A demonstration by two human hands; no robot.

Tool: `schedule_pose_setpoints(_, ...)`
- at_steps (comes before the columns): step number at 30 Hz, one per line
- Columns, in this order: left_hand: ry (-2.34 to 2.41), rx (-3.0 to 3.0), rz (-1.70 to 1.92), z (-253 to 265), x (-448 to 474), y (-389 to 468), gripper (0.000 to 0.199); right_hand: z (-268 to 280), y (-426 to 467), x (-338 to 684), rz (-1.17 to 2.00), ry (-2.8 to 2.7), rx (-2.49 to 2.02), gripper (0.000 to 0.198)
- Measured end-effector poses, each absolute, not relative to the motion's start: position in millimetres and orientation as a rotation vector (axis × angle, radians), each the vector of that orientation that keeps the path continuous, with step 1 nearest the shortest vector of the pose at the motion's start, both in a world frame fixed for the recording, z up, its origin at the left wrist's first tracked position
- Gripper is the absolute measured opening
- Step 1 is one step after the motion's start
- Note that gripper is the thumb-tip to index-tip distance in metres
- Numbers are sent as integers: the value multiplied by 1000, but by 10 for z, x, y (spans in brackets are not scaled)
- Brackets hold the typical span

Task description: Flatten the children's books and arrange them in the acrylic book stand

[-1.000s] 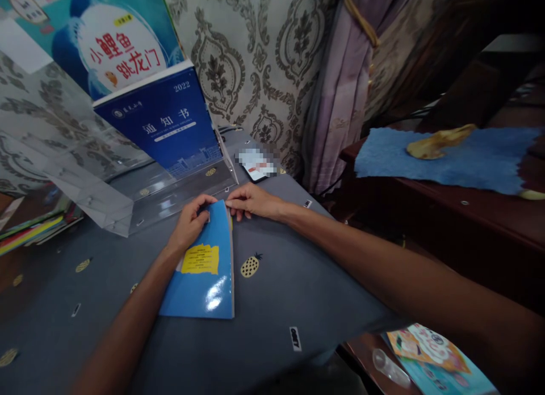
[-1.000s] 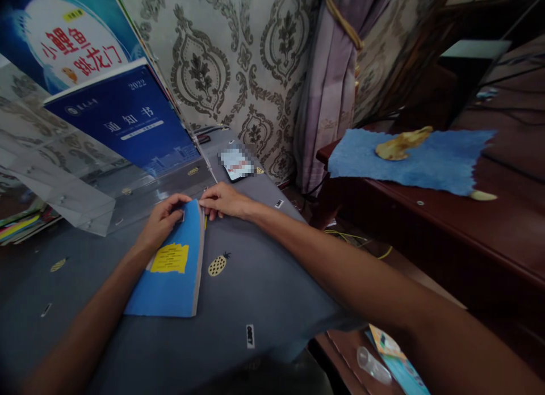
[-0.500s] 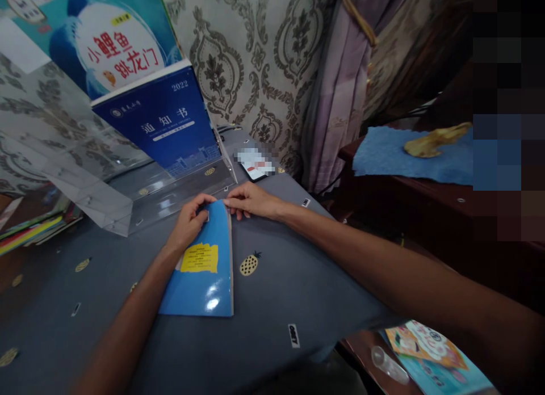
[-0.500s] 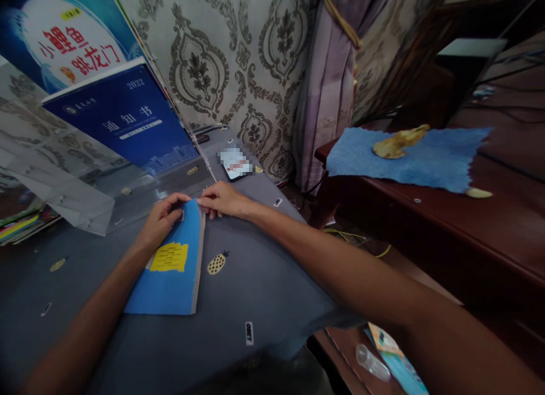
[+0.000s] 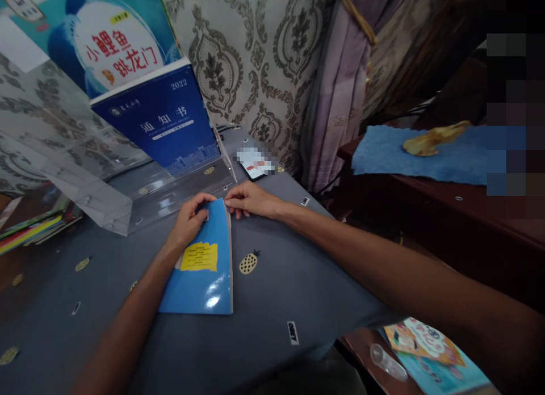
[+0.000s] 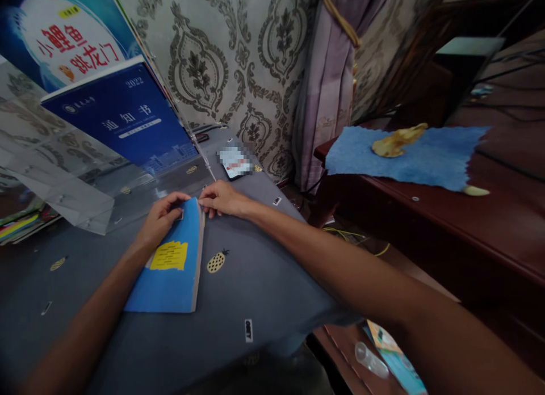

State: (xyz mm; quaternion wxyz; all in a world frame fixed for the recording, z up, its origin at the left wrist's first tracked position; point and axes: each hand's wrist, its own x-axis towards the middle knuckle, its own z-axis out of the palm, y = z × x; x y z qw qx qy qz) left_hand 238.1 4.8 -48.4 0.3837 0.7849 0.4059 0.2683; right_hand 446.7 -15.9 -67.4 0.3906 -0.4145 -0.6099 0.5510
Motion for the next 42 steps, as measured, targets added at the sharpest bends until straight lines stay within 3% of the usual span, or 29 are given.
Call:
schedule_pose_setpoints(9, 1052, 2019, 699, -516, 2369, 63, 32, -633, -168, 4464, 1393, -1575, -1028, 31)
schedule_pose_setpoints(20, 1033, 2193, 671, -518, 2363, 70, 37, -670, -127, 4479, 1372, -1577, -1100, 21)
schedule_pose_setpoints(29, 1026, 2451, 648, -576, 2393, 54, 42, -612, -210, 4536, 863, -1755, -1187, 16)
schedule_pose_setpoints(42, 1016, 2585, 612, -593, 2403, 46, 45, -569, -317, 4465, 566, -1980, -1312, 21)
